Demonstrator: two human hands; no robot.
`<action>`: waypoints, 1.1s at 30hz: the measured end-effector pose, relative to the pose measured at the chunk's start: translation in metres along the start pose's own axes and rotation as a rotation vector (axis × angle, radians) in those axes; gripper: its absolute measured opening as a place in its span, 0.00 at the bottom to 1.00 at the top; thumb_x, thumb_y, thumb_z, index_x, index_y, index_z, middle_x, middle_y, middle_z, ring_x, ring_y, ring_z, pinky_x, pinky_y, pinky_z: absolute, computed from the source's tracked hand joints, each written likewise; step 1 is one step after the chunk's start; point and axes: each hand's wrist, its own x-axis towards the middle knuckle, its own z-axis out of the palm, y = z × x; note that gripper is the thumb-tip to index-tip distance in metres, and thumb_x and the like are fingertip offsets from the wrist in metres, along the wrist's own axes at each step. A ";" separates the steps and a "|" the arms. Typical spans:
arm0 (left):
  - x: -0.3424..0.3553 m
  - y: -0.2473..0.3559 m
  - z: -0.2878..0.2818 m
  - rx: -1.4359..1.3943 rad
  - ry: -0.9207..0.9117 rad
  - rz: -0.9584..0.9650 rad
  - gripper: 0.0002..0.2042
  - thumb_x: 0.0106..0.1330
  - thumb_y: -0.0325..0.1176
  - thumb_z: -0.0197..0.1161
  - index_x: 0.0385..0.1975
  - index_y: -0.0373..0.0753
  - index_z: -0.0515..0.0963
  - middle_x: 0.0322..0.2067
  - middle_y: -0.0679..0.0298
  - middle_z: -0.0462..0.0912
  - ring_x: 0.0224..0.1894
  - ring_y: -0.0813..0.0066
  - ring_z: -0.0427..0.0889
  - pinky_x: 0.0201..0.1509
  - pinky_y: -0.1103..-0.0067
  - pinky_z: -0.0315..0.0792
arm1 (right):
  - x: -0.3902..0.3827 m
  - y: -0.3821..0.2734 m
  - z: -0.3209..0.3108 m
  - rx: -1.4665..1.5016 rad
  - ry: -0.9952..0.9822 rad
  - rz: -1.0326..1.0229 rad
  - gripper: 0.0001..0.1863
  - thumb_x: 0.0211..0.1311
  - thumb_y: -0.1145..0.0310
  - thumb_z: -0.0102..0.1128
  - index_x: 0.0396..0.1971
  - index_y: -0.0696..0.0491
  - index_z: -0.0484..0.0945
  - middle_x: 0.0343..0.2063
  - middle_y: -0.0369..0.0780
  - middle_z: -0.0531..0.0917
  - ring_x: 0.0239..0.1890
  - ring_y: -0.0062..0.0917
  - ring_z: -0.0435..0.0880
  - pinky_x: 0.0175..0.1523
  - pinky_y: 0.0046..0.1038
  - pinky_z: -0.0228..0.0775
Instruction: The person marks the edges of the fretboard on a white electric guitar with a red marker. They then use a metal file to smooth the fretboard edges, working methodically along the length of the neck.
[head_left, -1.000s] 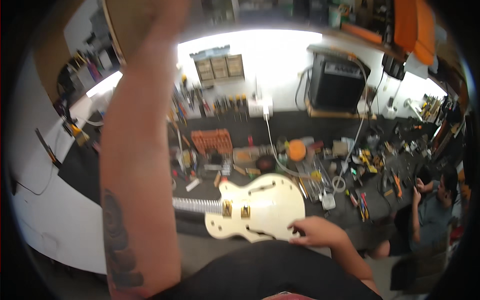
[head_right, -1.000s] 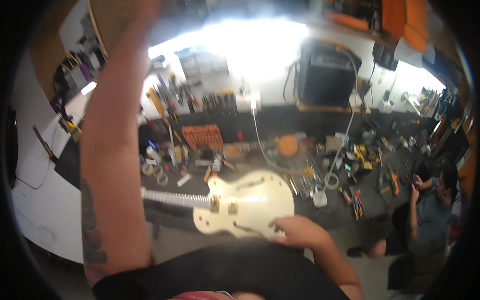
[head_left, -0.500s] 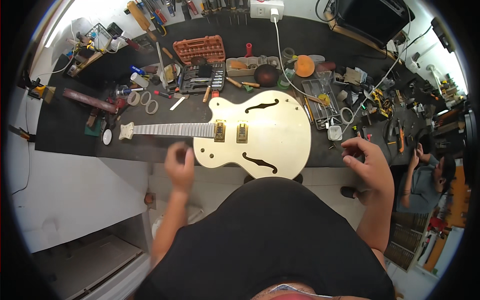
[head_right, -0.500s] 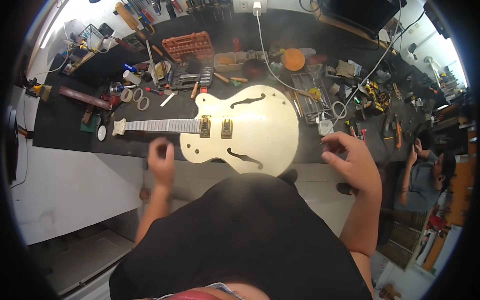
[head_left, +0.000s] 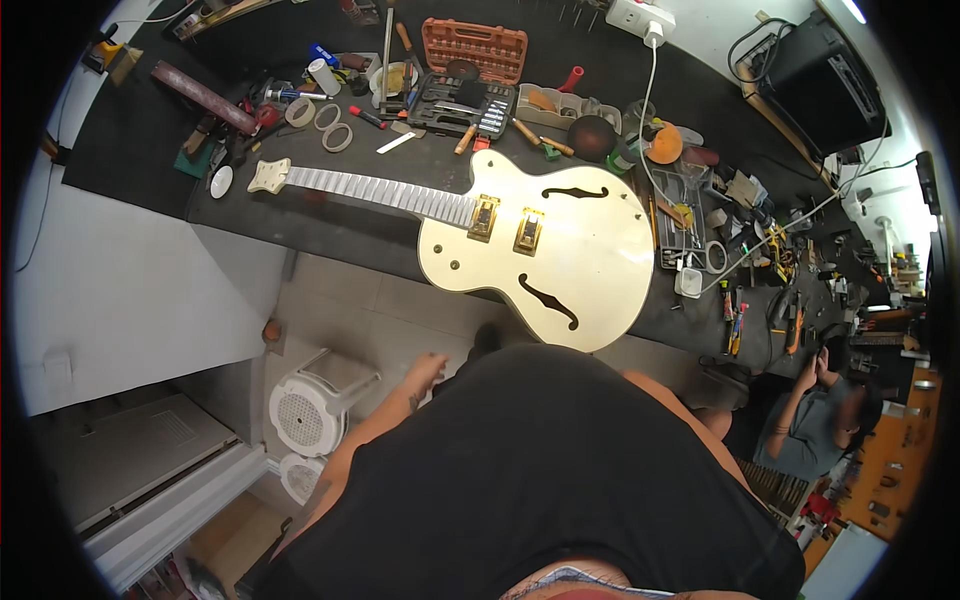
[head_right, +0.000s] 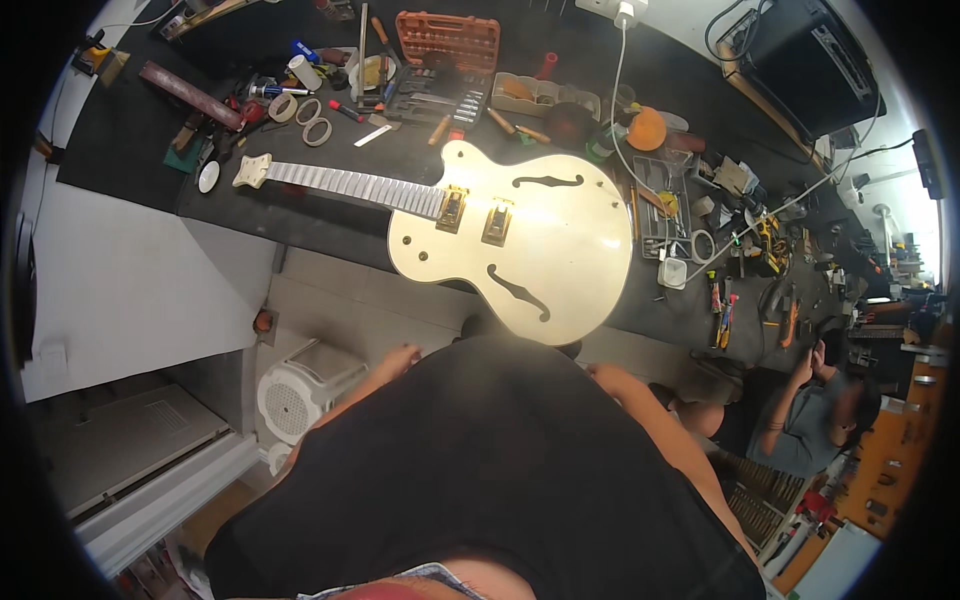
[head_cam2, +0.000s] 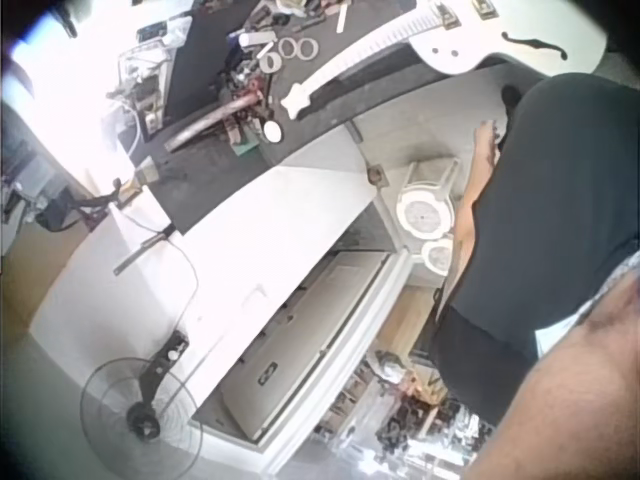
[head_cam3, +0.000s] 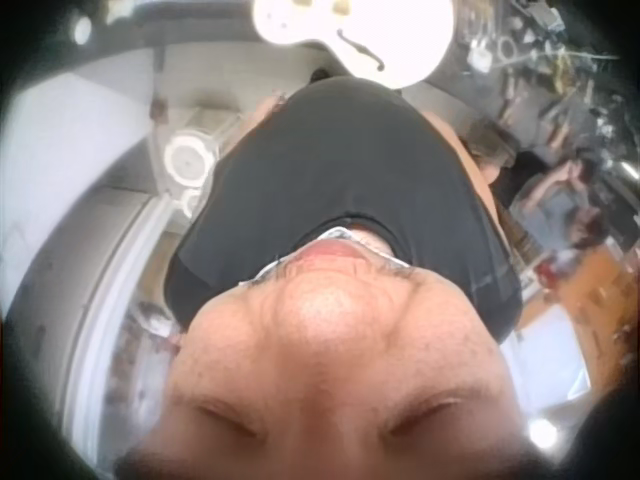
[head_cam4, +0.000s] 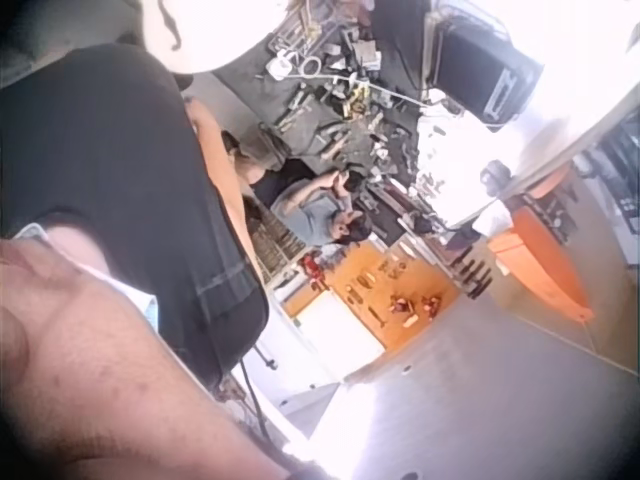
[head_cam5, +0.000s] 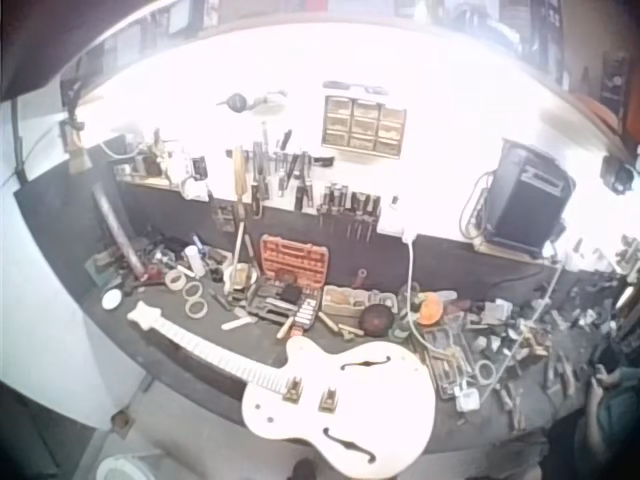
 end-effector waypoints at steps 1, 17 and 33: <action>0.003 0.012 -0.001 -0.110 0.051 -0.024 0.30 0.71 0.49 0.67 0.62 0.26 0.79 0.55 0.45 0.86 0.58 0.53 0.85 0.57 0.62 0.79 | 0.011 0.013 0.017 0.115 0.016 -0.018 0.26 0.66 0.50 0.66 0.52 0.55 0.89 0.47 0.51 0.92 0.52 0.47 0.90 0.57 0.46 0.80; -0.059 0.102 0.106 0.457 -0.169 0.347 0.33 0.72 0.49 0.66 0.66 0.25 0.77 0.62 0.40 0.84 0.63 0.43 0.84 0.68 0.62 0.76 | 0.106 0.102 0.109 0.163 0.103 0.066 0.25 0.65 0.48 0.68 0.51 0.52 0.90 0.49 0.52 0.91 0.54 0.48 0.89 0.61 0.47 0.80; -0.081 -0.140 0.104 0.904 -0.066 -0.023 0.28 0.72 0.51 0.63 0.57 0.30 0.86 0.57 0.39 0.87 0.62 0.44 0.86 0.66 0.58 0.78 | 0.141 0.264 0.147 -0.156 -0.159 0.026 0.22 0.64 0.51 0.68 0.40 0.58 0.89 0.35 0.46 0.92 0.34 0.39 0.91 0.45 0.41 0.83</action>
